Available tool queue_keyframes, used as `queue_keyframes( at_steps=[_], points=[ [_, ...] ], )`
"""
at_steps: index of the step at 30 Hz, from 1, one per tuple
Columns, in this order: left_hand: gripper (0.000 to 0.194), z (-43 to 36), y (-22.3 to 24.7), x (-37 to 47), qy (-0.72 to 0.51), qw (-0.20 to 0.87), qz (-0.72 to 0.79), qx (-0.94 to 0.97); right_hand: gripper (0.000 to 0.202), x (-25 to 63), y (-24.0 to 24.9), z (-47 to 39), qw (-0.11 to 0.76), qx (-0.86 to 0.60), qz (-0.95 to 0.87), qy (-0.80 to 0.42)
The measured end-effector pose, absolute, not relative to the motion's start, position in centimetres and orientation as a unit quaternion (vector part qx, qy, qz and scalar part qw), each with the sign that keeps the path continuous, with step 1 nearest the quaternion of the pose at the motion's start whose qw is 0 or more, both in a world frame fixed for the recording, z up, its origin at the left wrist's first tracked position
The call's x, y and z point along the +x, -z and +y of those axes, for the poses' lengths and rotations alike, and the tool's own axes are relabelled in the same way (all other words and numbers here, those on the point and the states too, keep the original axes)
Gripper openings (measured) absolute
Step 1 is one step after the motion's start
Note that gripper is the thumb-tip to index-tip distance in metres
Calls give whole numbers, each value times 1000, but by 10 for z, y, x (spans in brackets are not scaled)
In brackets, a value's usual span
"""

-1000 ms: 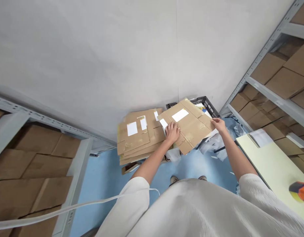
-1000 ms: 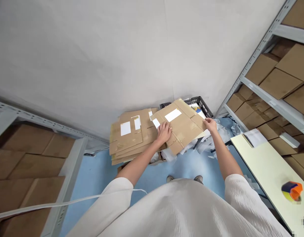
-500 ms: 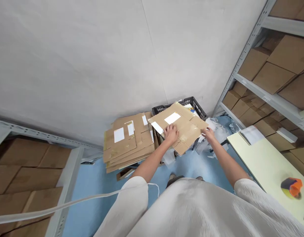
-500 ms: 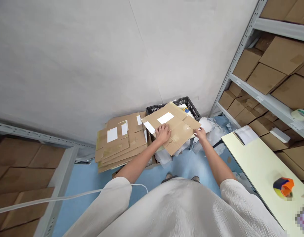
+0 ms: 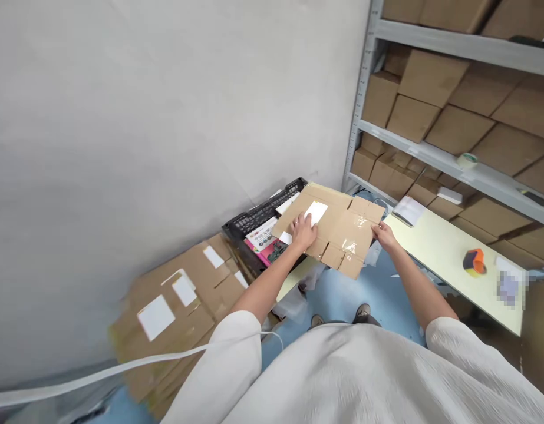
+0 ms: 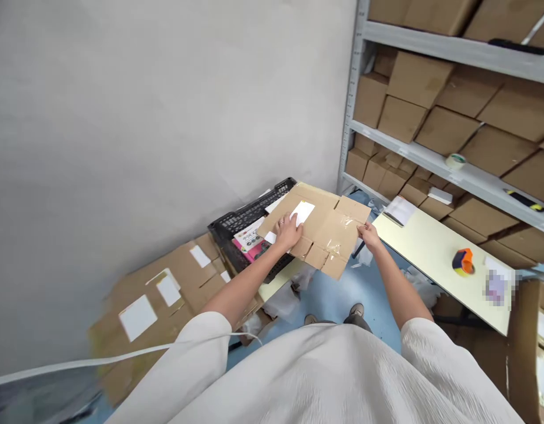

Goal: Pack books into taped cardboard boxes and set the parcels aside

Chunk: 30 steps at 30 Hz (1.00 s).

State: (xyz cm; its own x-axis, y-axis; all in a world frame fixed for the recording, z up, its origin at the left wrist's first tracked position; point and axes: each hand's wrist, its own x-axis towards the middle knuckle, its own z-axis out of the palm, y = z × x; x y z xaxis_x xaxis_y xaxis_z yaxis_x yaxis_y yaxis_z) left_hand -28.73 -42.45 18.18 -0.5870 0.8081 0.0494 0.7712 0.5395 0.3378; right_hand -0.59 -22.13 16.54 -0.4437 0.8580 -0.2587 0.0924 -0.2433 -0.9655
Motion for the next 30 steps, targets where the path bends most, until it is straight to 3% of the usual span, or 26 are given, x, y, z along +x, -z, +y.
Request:
queue_keyframes(
  at_steps=[8,16,22,30],
  points=[
    [68,-295,-175,-231,-154,79,856,486,51,149,-168,-162,380,-493,-477,-621],
    [80,-153,-146,-131,-132,189,846,480,46,284,-134,-88,414,-621,-409,-525],
    [74,-82,-121,-54,-90,222,823,515,36,355,-106,-46,332,-770,-420,-347],
    [63,-12,-85,-29,-36,249,795,552,65,375,-88,-8,286,-785,-390,-388]
  ],
)
